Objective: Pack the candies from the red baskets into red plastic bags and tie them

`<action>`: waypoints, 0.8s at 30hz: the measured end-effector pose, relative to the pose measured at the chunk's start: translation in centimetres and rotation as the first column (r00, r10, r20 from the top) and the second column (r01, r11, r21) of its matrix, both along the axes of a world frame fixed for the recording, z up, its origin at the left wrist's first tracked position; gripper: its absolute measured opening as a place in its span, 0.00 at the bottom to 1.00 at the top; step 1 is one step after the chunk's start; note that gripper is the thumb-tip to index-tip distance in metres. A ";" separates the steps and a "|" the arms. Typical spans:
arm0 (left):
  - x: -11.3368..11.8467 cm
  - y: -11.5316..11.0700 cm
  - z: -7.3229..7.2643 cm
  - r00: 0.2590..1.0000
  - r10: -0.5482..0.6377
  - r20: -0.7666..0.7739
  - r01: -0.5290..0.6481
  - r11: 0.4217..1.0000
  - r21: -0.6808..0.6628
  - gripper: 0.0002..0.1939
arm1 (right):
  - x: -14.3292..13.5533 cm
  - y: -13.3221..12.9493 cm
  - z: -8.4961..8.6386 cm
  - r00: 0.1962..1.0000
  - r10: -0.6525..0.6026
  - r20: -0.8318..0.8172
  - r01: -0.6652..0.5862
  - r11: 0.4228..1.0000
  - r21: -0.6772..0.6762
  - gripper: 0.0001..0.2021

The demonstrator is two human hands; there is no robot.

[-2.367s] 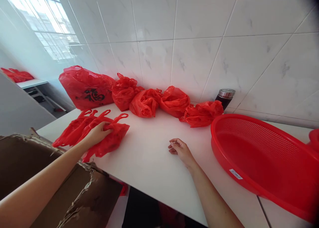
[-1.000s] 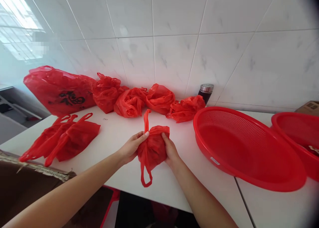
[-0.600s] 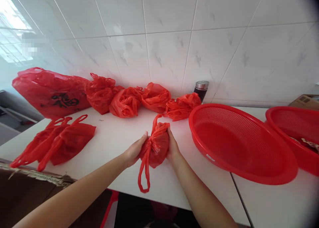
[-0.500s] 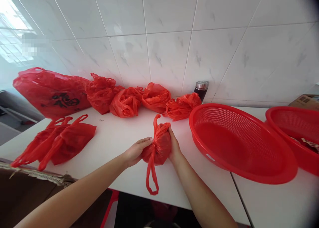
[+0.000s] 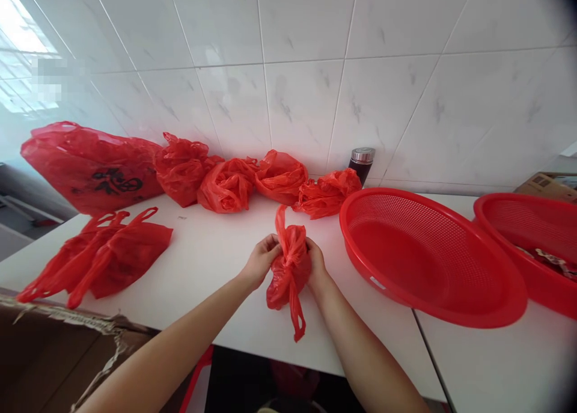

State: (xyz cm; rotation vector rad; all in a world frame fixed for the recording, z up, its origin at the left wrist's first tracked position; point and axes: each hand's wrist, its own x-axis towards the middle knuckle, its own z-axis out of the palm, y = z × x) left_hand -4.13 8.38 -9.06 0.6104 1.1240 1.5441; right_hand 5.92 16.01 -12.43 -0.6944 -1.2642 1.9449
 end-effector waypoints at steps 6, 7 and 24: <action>0.5 0.4 -1.4 0.980 0.192 0.048 -0.194 0.980 0.046 0.16 | 0.3 0.9 -0.3 0.981 -0.192 0.043 0.193 0.981 -0.031 0.09; 0.6 0.4 -1.5 0.975 0.215 0.054 -0.217 0.975 0.040 0.16 | 0.5 0.9 -0.2 0.974 -0.220 0.052 0.221 0.975 -0.020 0.09; -2.4 0.2 -3.0 0.764 0.460 -0.452 -0.473 0.876 0.092 0.15 | 1.0 1.2 -0.6 0.943 -0.231 0.241 0.163 0.949 0.271 0.12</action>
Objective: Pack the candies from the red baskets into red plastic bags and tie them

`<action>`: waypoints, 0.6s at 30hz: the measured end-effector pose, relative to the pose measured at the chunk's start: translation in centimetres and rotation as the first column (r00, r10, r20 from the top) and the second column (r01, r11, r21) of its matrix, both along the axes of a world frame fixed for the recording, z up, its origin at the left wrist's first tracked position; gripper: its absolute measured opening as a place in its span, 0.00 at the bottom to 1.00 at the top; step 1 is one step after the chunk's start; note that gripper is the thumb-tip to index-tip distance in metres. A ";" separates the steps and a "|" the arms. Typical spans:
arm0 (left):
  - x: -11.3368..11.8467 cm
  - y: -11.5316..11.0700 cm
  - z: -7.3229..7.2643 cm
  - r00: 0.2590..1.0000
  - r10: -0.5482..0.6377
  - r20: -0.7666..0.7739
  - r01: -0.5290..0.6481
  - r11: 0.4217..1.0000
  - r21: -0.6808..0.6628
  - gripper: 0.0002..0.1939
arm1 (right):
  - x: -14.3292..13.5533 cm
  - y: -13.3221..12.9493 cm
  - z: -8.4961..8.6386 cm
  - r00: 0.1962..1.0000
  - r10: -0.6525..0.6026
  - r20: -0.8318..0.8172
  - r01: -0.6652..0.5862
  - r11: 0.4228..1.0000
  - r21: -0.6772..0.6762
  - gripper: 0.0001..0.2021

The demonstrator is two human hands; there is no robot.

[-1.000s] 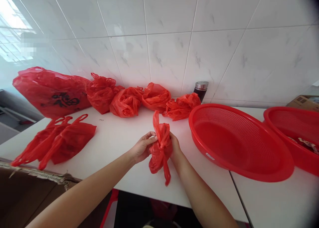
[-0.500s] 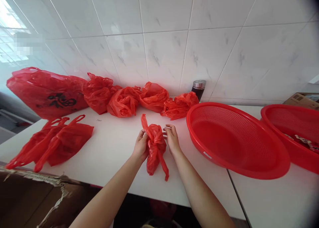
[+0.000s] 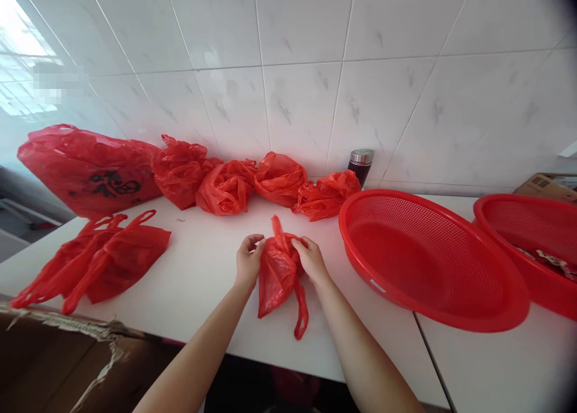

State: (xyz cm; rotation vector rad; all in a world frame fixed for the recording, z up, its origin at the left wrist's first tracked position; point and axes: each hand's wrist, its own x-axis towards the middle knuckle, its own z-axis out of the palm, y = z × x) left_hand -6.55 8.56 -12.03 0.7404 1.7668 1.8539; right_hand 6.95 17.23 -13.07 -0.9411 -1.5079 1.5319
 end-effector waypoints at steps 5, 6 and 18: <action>3.2 -2.6 0.3 0.952 -0.117 -0.282 0.097 0.992 -0.082 0.18 | 0.5 1.3 -0.7 0.972 -0.189 0.142 0.166 0.973 0.157 0.15; 3.9 -3.0 0.1 0.914 -0.205 -0.351 0.164 0.976 -0.144 0.21 | 0.5 1.3 -0.6 0.971 -0.177 0.164 0.144 0.970 0.195 0.15; 2.6 -6.2 -2.6 0.596 -0.464 -0.655 0.027 0.827 -0.562 0.25 | 1.4 1.6 -0.5 0.906 -0.291 0.308 0.121 0.874 0.471 0.22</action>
